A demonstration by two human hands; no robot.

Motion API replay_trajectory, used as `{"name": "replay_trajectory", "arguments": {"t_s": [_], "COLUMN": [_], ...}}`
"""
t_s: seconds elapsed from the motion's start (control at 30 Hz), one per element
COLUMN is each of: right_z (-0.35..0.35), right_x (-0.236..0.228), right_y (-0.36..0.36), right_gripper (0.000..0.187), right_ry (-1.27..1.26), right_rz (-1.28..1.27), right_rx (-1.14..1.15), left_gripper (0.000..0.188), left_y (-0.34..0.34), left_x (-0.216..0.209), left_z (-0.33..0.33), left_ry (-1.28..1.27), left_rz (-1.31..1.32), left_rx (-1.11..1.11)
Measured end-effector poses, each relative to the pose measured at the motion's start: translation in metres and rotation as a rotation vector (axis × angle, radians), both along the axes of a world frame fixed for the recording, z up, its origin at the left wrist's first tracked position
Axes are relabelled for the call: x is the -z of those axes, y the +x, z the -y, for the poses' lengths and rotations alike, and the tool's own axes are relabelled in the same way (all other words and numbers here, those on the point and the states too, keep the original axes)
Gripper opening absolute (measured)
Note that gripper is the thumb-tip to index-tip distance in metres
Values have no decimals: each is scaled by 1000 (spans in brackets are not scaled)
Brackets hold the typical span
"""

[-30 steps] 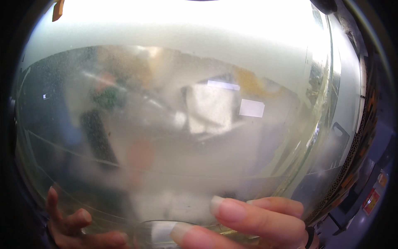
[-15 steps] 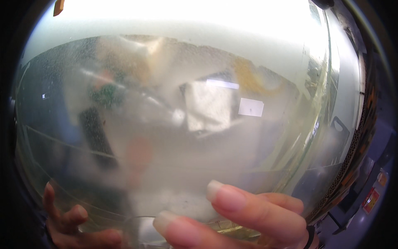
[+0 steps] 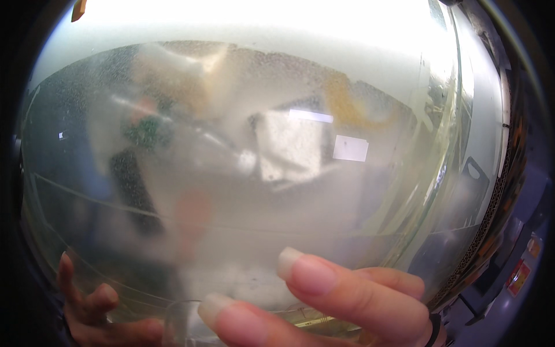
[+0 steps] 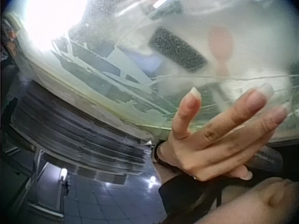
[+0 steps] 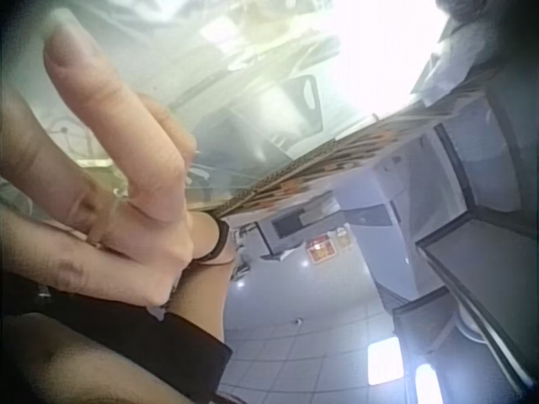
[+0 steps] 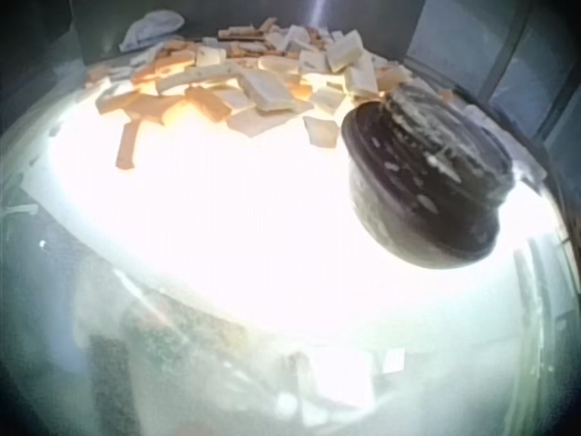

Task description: Inspect and mark small orange and white components on a transparent film using a stylus and a magnifying glass at a light table station.

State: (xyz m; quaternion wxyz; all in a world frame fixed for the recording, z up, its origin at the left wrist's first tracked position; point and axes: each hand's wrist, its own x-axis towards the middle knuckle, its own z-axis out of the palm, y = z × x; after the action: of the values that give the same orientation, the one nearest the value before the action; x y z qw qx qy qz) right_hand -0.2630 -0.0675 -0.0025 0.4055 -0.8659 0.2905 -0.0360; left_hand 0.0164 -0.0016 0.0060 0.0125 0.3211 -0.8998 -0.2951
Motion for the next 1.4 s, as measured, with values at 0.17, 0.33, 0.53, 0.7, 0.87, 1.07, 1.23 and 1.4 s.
{"name": "replay_trajectory", "arguments": {"t_s": [0.17,0.33,0.53,0.7,0.87,1.07,1.23,1.4], "right_z": [0,-9,-42,-36,-43,-33,-32,-23], "right_x": [9,-12,-2,-4,-5,6,8,14], "right_y": [9,18,44,51,62,42,34,15], "right_gripper": [31,33,37,36,40,40,41,47], "right_ry": [-151,-10,345,134,379,-430,-585,-560], "right_rz": [135,-122,204,165,160,-10,-77,-1], "right_rx": [-89,-120,754,532,1081,329,302,292], "left_gripper": [51,51,51,51,51,48,39,37], "left_y": [13,22,25,12,16,22,17,7], "left_x": [4,7,3,30,23,15,-2,-4], "left_z": [-7,-13,-13,-18,-28,-32,-24,-18], "left_ry": [-20,-15,83,-44,37,-91,82,129], "left_rz": [-17,-19,23,-172,-47,-182,-172,-228], "left_rx": [-7,-29,-49,-196,-142,-196,-226,-203]}}
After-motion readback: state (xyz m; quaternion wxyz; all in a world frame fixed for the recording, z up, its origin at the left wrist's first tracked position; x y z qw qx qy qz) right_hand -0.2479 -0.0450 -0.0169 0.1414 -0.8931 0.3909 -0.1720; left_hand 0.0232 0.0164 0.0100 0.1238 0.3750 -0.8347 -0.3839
